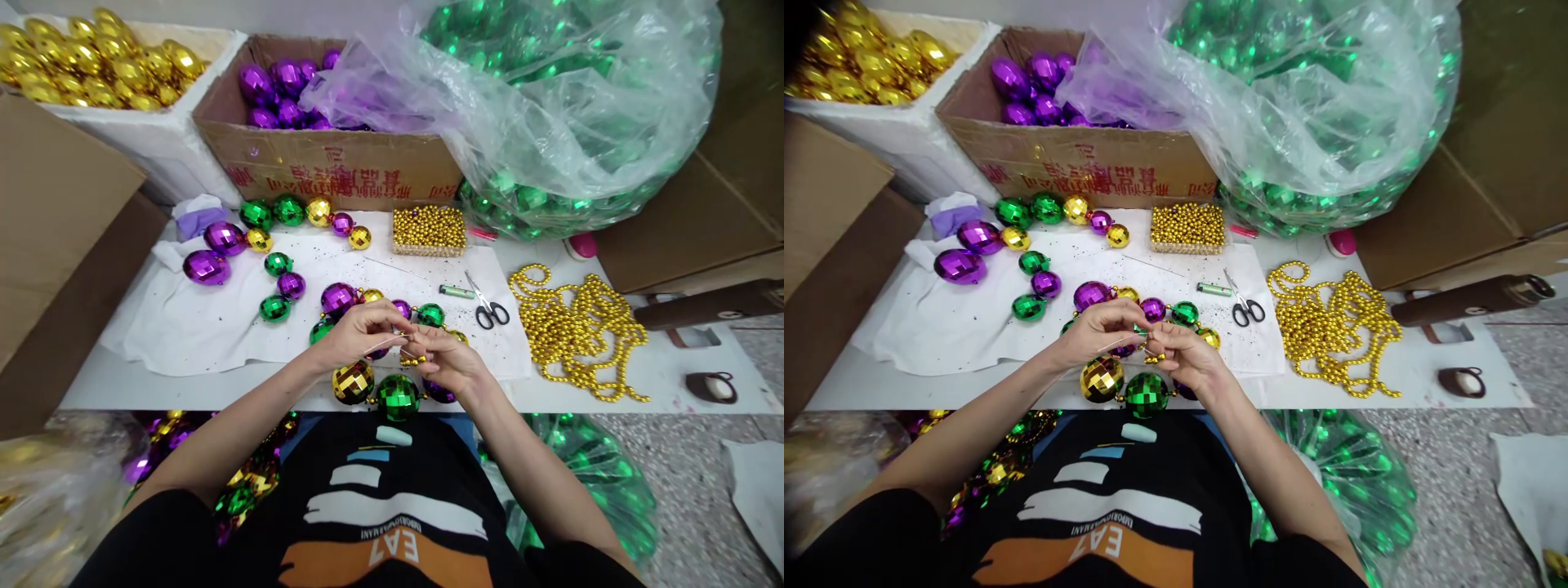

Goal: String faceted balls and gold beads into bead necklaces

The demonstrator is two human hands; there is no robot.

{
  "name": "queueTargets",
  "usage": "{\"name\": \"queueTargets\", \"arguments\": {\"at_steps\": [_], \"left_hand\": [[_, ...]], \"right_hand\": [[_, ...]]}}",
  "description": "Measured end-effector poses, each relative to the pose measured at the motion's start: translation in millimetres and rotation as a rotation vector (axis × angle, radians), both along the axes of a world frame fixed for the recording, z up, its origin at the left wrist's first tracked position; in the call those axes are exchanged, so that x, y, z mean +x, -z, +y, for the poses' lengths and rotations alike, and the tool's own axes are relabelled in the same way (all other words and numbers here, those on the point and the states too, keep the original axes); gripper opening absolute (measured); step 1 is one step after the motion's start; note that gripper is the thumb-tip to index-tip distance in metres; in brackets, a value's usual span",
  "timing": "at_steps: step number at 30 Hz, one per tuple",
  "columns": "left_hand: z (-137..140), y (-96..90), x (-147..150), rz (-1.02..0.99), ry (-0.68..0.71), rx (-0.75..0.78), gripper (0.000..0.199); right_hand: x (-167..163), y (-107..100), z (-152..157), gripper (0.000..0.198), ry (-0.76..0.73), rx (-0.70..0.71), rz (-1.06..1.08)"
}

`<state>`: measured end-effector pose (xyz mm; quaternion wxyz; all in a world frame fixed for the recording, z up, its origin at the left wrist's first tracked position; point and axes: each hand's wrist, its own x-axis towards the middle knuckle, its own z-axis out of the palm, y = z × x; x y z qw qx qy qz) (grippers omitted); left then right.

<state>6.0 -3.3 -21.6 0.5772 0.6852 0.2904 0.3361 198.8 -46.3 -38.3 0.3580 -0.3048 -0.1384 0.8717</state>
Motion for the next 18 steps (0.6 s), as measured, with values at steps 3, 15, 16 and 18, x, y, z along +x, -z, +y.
{"name": "queueTargets", "arguments": {"at_steps": [3, 15, 16, 18], "left_hand": [[-1.9, -0.1, 4.3, 0.023, -0.058, 0.199, 0.012], [-0.5, -10.3, 2.6, 0.186, -0.049, 0.205, 0.011], [-0.6, -10.1, 2.1, 0.183, -0.037, 0.2, 0.011], [-0.8, -8.4, 1.9, 0.168, -0.026, 0.192, 0.011]], "right_hand": [[-1.3, 0.9, -0.6, 0.032, 0.011, -0.002, -0.021], [-6.8, 0.6, -1.3, 0.033, 0.049, 0.027, -0.098], [-6.9, 0.7, -1.2, 0.032, 0.057, 0.015, -0.085], [-7.1, 1.0, -1.1, 0.031, 0.066, -0.003, -0.063]]}}
